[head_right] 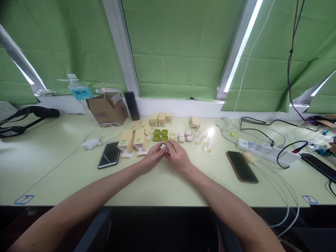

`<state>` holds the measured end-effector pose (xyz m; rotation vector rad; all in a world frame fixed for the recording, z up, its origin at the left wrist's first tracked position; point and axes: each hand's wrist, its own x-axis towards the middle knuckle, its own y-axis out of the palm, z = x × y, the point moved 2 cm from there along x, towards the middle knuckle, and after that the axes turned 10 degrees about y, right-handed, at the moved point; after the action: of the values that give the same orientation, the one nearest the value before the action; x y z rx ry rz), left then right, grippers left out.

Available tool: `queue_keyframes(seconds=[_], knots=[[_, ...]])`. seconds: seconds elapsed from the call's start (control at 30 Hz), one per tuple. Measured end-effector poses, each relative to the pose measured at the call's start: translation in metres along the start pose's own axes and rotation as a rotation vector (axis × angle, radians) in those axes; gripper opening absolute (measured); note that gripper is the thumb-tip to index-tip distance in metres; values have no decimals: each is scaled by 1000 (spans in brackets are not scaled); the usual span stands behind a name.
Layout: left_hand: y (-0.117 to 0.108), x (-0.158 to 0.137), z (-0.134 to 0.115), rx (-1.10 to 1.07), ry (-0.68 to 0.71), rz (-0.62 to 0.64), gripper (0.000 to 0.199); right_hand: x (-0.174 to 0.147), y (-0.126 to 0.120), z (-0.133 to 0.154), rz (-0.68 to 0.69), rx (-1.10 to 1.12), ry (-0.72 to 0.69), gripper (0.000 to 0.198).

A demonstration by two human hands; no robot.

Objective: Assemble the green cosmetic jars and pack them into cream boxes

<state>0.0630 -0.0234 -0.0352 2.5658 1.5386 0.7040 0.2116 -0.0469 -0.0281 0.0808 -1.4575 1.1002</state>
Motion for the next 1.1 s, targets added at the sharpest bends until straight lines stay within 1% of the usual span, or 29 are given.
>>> queue_keyframes(seconds=[0.13, 0.3, 0.53, 0.6, 0.73, 0.8, 0.87, 0.93, 1.0, 1.07, 1.1], knots=[[1, 0, -1, -25, 0, 6, 64, 0, 1, 0, -3, -21, 9, 41], [3, 0, -3, -30, 3, 24, 61, 0, 1, 0, -30, -31, -17, 38], [0, 0, -1, -16, 4, 21, 58, -2, 3, -3, 5, -29, 14, 40], [-1, -1, -4, -59, 0, 43, 54, -2, 3, -3, 2, -30, 20, 39], [-2, -1, -10, -228, -10, 109, 43, 0, 0, -4, -8, 1, 52, 37], [-2, 0, -12, -281, -8, 97, 36, 0, -1, -5, 6, 20, 89, 37], [-2, 2, -12, -290, -8, 75, 31, 2, -4, -4, 23, 18, 109, 38], [-3, 3, -13, -274, -2, 47, 31, 7, -10, -2, 49, -34, 115, 38], [-7, 4, -14, -247, 17, -1, 35, 15, -22, -3, 116, -150, 140, 40], [-12, 5, -14, -201, 42, -65, 39, 25, -39, -8, 241, -319, 221, 39], [-15, 5, -15, -170, 51, -96, 39, 30, -49, -13, 314, -412, 300, 34]])
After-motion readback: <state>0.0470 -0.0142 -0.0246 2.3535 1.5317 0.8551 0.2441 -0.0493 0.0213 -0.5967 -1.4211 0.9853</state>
